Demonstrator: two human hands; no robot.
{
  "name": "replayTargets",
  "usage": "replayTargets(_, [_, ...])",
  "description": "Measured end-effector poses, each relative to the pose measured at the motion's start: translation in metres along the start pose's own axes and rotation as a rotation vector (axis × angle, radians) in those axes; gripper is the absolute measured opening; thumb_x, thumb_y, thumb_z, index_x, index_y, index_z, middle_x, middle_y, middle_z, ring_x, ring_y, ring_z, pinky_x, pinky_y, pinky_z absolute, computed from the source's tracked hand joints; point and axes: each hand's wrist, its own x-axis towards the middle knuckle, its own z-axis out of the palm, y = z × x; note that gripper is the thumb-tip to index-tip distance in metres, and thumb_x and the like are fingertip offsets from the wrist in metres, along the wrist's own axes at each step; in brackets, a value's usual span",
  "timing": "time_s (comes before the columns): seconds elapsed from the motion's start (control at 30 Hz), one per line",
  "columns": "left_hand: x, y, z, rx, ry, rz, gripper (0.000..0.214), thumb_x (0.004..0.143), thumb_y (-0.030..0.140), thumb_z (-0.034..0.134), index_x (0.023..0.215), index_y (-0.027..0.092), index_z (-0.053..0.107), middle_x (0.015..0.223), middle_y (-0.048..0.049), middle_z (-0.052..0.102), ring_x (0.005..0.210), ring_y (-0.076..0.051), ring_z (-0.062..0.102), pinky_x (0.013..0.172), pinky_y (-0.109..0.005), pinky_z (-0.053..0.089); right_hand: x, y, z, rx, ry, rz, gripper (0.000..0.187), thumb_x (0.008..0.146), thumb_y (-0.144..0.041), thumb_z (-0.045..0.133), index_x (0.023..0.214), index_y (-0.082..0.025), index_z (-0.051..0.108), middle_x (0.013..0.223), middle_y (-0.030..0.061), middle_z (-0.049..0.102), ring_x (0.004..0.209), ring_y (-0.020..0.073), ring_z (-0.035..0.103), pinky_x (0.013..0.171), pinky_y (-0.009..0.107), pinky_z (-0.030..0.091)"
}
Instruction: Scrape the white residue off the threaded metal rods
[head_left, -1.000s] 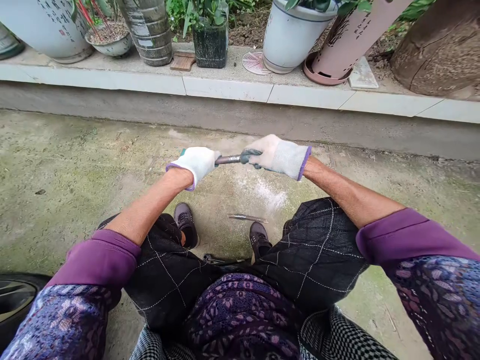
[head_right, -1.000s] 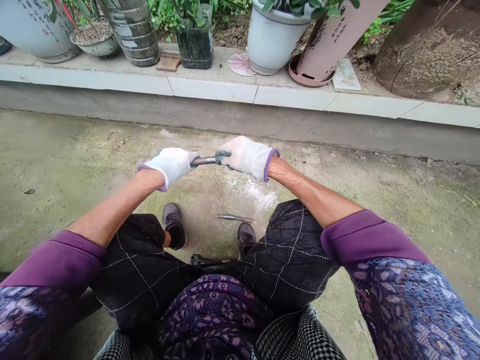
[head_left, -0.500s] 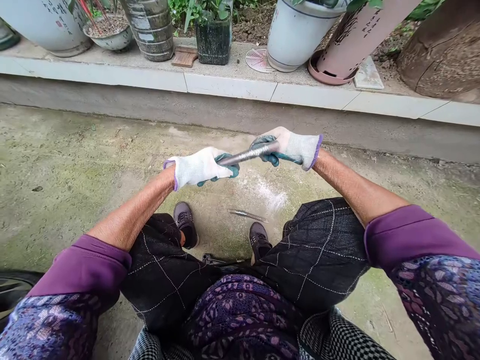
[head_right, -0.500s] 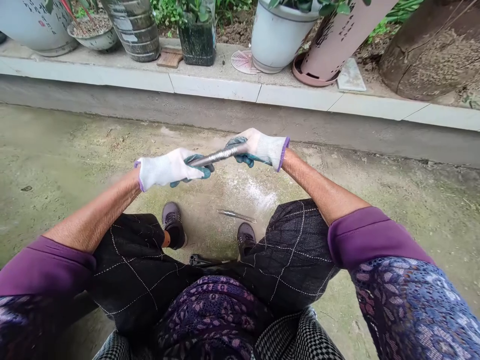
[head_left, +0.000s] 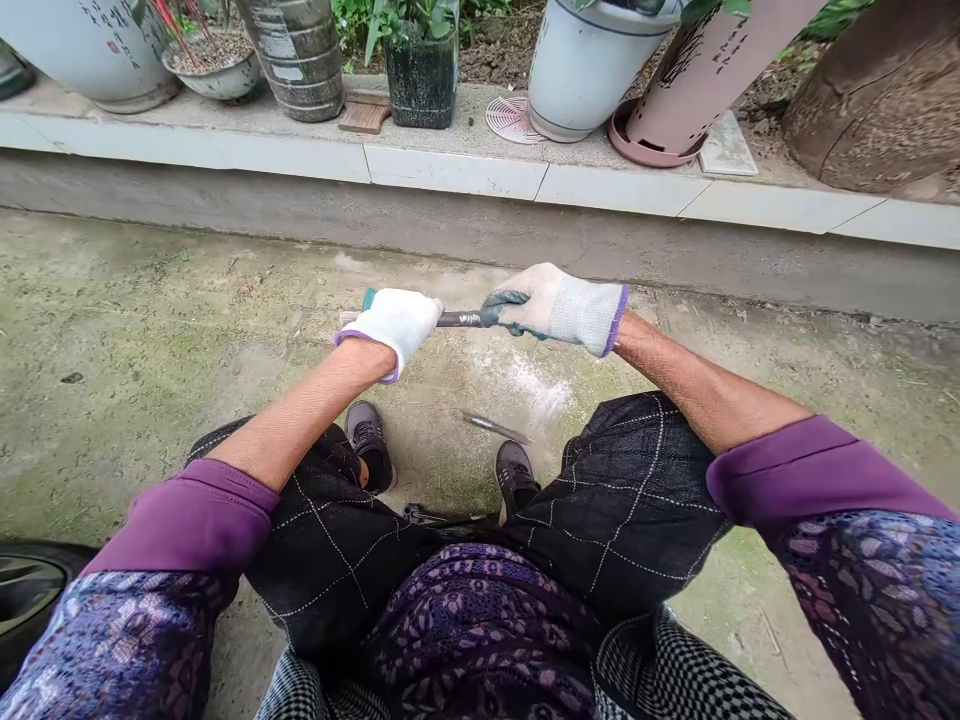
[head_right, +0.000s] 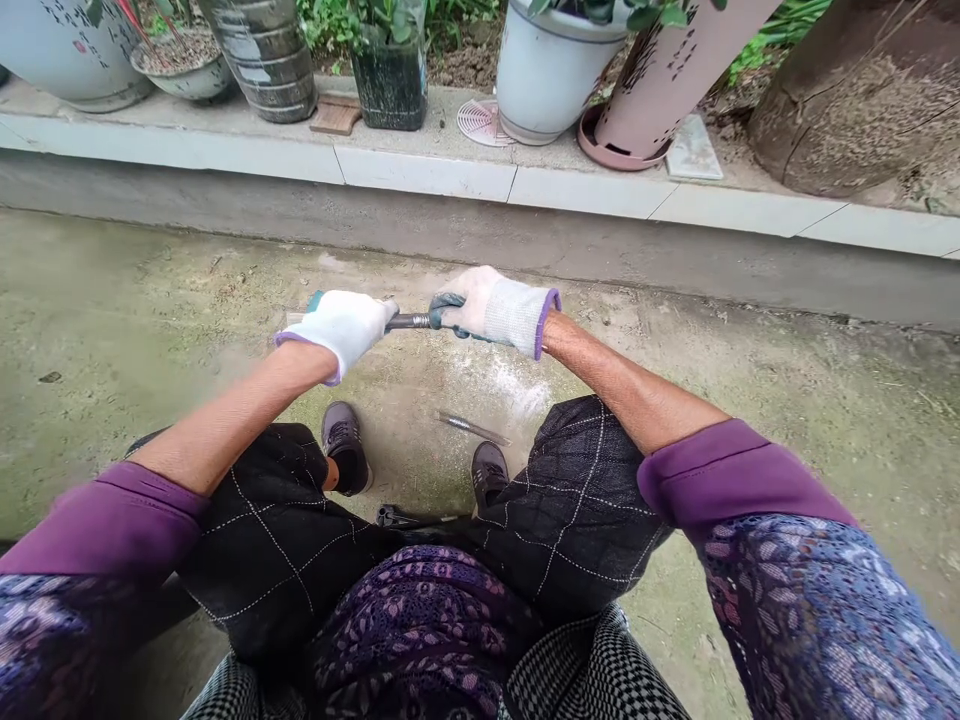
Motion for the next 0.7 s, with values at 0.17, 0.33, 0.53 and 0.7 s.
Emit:
replayTargets(0.17, [-0.002,0.008,-0.005,-0.016,-0.03,0.057,0.032,0.09,0.018,0.051,0.118,0.024,0.065,0.083,-0.0102,0.071,0.087,-0.028,0.07,0.078,-0.037,0.046,0.015,0.023,-0.009,0.026,0.108,0.035,0.026,0.078,-0.019,0.056,0.093,-0.013,0.076,0.062,0.0013,0.06,0.048,0.0074,0.046,0.044,0.023,0.034])
replayTargets(0.33, [-0.01,0.005,-0.02,-0.086,0.042,-0.005,0.028,0.092,0.026,0.051,0.116,0.027,0.065,0.085,-0.0078,0.071,0.083,-0.026,0.069,0.073,-0.035,0.044,0.03,0.043,-0.008,0.125,0.084,0.041,0.022,0.078,-0.023,0.061,0.09,-0.014,0.076,0.062,0.0002,0.059,0.047,0.0057,0.043,0.041,0.021,0.034])
replayTargets(0.53, [-0.019,0.004,-0.031,-0.275,0.114,-0.088,0.033,0.092,0.04,0.05,0.119,0.027,0.067,0.086,-0.0046,0.072,0.079,-0.02,0.066,0.071,-0.031,0.044,0.027,0.043,-0.006,0.305,0.006,0.034,0.018,0.082,-0.026,0.062,0.088,-0.012,0.073,0.057,0.0,0.056,0.045,0.007,0.044,0.04,0.022,0.038])
replayTargets(0.7, [-0.005,-0.01,-0.025,-0.27,0.195,-0.154,0.035,0.092,0.035,0.051,0.121,0.023,0.066,0.087,-0.0081,0.072,0.083,-0.022,0.066,0.073,-0.032,0.045,0.01,0.029,0.007,0.2,-0.114,0.059,0.016,0.082,-0.021,0.062,0.09,-0.016,0.075,0.054,-0.0014,0.056,0.044,0.0072,0.045,0.039,0.02,0.036])
